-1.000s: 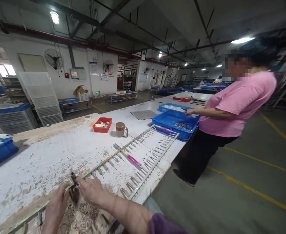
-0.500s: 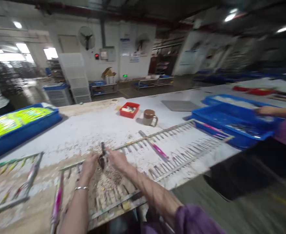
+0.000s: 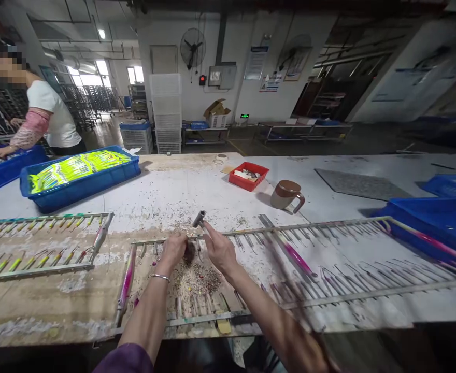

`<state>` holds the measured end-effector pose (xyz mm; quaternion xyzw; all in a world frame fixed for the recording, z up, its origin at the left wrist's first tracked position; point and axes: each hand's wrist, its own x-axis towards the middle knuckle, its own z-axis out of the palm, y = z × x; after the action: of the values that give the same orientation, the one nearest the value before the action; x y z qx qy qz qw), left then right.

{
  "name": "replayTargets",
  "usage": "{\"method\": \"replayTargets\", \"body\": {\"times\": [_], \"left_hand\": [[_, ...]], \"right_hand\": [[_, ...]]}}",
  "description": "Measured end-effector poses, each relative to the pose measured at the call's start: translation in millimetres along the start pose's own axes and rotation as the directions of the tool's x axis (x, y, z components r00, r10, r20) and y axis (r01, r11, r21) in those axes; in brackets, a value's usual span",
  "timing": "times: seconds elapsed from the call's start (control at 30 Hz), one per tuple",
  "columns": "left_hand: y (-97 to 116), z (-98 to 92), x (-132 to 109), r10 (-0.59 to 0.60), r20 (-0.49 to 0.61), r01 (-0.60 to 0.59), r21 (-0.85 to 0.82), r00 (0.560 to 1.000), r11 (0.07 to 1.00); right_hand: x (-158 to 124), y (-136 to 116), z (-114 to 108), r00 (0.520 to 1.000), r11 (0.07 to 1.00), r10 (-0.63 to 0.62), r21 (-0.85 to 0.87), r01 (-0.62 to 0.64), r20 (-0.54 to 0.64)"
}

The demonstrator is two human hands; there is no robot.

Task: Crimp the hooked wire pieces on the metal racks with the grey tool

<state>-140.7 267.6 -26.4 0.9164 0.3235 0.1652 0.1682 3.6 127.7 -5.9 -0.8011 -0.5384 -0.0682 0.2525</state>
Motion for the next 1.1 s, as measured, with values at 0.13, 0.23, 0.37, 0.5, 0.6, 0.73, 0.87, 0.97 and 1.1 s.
{"method": "replayTargets", "body": {"times": [0.13,0.23,0.37,0.5,0.6,0.73,0.87,0.97,1.1], "left_hand": [[-3.5,2.2,0.6,0.01,-0.001,-0.01,-0.019,1.0,1.0],[-5.6,3.4,1.1,0.016,-0.006,-0.016,-0.036,1.0,0.999],[-6.8,4.5,2.1,0.005,-0.011,-0.006,-0.045,1.0,0.999],[-7.2,4.1,2.3,0.023,-0.015,-0.024,-0.062,1.0,0.998],[-8.4,3.5,2.8,0.032,-0.012,-0.033,-0.077,0.999,0.996],[-10.7,3.4,3.2,0.044,-0.013,-0.045,-0.093,0.999,0.995],[-12.7,5.4,2.5,0.065,-0.018,-0.067,-0.105,0.998,0.992],[-13.2,7.0,2.1,0.059,-0.023,-0.061,-0.098,0.998,0.993],[-12.1,6.8,1.7,0.054,-0.019,-0.056,-0.095,0.998,0.994]], "right_hand": [[-1.0,1.2,-0.3,0.995,0.999,-0.028,-0.026,0.03,0.092],[-1.3,2.0,-1.3,0.997,0.999,-0.042,-0.018,0.043,0.064],[-5.4,3.1,2.0,0.998,0.998,-0.056,-0.009,0.056,0.002],[-8.8,6.0,2.3,0.996,0.998,-0.065,-0.01,0.066,0.058],[-7.7,7.3,-1.5,0.998,0.998,-0.052,0.018,0.053,-0.037],[-4.1,7.0,-1.1,0.999,0.998,-0.041,-0.049,0.042,0.024],[0.3,8.1,-0.2,0.998,0.997,-0.041,-0.069,0.044,0.045],[0.2,7.1,0.1,0.998,0.997,-0.058,-0.055,0.057,-0.032],[-1.7,3.4,1.7,0.991,0.994,-0.057,-0.089,0.067,0.119]]}}
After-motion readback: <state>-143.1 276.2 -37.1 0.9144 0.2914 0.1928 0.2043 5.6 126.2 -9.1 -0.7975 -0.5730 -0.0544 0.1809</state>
